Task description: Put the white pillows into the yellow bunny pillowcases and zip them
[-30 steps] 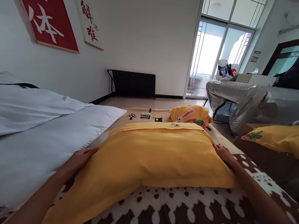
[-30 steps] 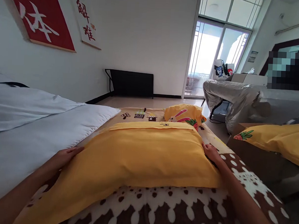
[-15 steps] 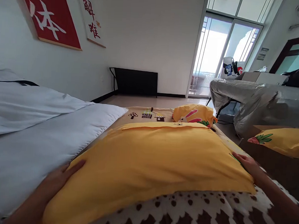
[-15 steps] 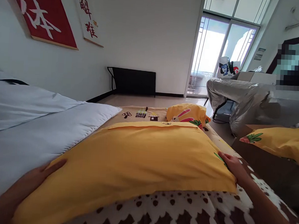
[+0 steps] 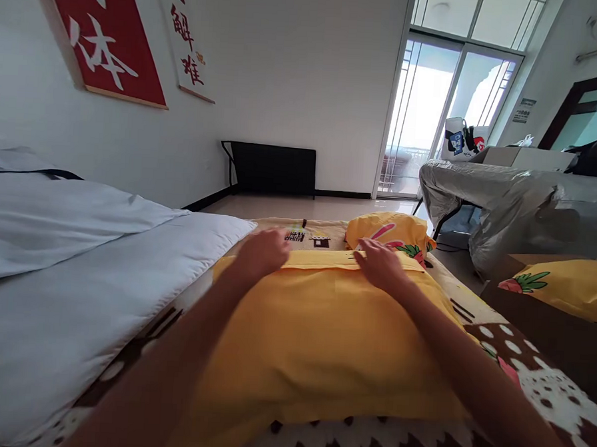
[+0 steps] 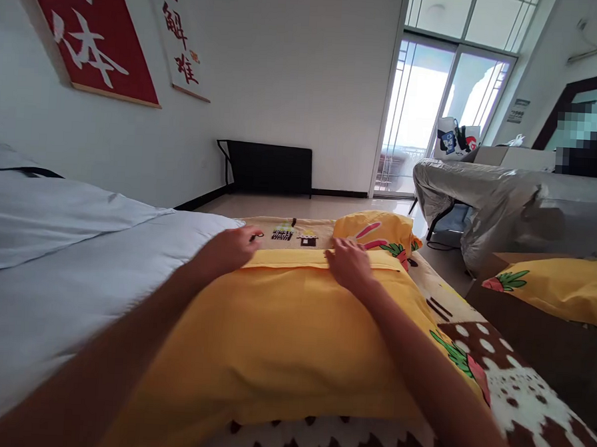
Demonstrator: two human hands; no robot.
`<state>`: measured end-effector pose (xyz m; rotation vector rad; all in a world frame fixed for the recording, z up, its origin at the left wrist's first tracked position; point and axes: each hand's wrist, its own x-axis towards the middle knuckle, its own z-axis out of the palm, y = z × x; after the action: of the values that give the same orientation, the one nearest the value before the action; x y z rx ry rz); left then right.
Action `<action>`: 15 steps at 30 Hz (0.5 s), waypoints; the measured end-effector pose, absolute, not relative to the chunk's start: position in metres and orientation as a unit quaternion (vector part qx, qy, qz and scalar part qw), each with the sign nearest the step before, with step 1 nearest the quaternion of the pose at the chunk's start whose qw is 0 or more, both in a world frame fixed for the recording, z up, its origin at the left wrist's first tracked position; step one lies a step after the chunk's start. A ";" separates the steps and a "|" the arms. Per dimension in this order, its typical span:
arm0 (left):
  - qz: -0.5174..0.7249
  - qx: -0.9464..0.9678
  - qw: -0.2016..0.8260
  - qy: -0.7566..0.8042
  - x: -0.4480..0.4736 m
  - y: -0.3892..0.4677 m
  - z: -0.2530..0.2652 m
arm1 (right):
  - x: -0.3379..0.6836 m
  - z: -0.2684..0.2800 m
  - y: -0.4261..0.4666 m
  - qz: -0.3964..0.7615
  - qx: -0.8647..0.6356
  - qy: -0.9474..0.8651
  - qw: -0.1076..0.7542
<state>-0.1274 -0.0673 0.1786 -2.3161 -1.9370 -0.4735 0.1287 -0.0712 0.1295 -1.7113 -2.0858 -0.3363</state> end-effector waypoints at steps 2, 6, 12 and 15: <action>-0.141 -0.761 0.026 -0.633 -0.088 -0.040 0.169 | 0.087 0.128 -0.048 -0.093 -0.606 -0.764 0.198; -0.140 -0.753 0.009 -0.643 -0.068 -0.017 0.104 | 0.067 0.082 -0.032 -0.069 -0.614 -0.764 0.185; -0.174 -0.750 0.004 -0.638 -0.101 -0.010 0.072 | 0.098 0.059 -0.029 -0.086 -0.626 -0.755 0.177; -0.180 -0.743 -0.014 -0.645 -0.139 -0.005 0.078 | 0.136 0.066 -0.029 -0.093 -0.652 -0.732 0.177</action>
<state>-0.1387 -0.0047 0.0777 -2.3539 -2.0433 -0.5705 0.1358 -0.0292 0.0662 -1.8440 -2.0706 -0.2627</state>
